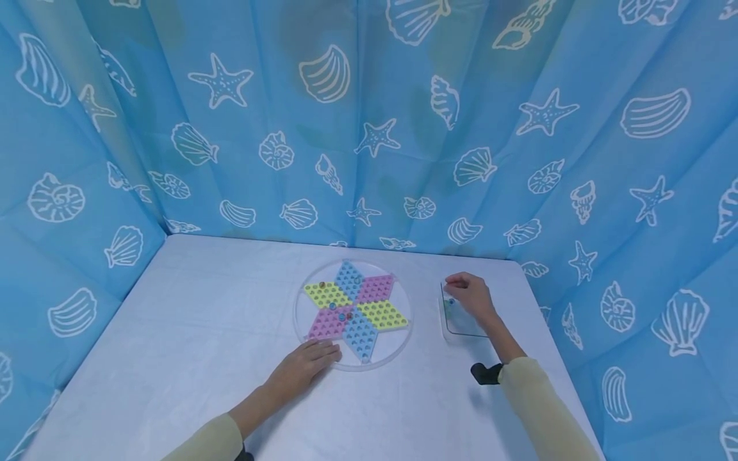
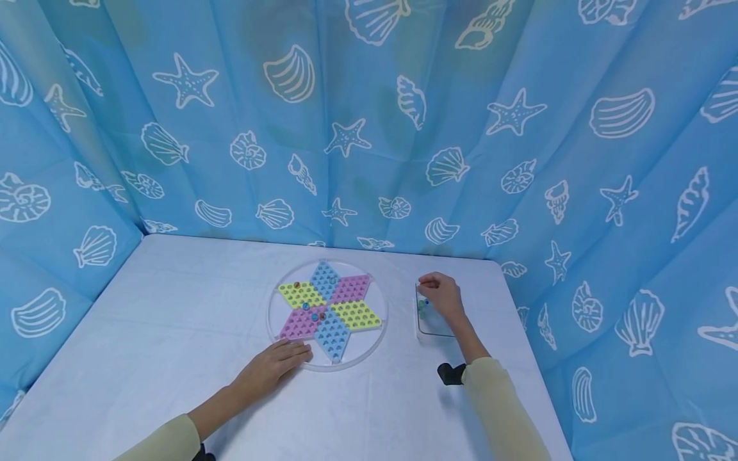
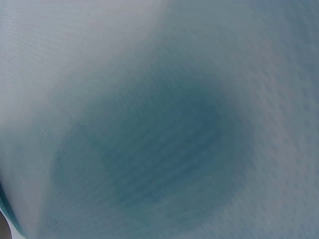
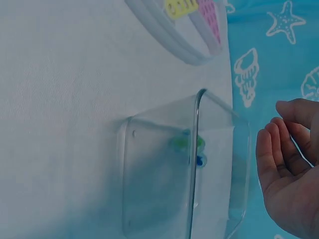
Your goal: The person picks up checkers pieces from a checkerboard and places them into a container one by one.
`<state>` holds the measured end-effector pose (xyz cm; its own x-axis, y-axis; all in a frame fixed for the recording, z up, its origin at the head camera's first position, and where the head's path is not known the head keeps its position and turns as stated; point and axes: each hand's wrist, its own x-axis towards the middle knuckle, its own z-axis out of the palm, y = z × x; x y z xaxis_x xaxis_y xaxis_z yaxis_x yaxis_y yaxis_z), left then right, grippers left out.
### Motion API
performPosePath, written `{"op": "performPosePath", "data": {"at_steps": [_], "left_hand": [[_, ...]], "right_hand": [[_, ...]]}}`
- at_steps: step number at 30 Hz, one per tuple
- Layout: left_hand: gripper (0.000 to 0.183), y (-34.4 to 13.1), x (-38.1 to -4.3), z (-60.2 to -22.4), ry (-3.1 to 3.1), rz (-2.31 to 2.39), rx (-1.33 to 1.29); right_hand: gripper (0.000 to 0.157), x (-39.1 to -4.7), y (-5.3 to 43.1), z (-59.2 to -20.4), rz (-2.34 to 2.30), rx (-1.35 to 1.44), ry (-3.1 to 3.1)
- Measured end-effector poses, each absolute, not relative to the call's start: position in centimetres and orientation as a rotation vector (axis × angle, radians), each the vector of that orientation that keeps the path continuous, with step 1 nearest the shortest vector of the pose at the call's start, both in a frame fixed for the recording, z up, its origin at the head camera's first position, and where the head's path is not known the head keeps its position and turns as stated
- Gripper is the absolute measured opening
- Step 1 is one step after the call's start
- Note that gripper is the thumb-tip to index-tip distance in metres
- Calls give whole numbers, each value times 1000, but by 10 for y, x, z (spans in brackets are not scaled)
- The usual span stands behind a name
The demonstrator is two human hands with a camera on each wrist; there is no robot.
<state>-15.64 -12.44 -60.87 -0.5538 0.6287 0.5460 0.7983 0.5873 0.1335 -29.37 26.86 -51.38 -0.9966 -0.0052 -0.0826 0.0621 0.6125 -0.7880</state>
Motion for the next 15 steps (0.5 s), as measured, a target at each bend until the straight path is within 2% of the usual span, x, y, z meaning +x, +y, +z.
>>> {"op": "performPosePath", "data": {"at_steps": [15], "left_hand": [[31, -125, -156, -611, -2390, -529, -1140]], "right_hand": [[25, -282, 210, -500, -1397, -10, 2708]]}}
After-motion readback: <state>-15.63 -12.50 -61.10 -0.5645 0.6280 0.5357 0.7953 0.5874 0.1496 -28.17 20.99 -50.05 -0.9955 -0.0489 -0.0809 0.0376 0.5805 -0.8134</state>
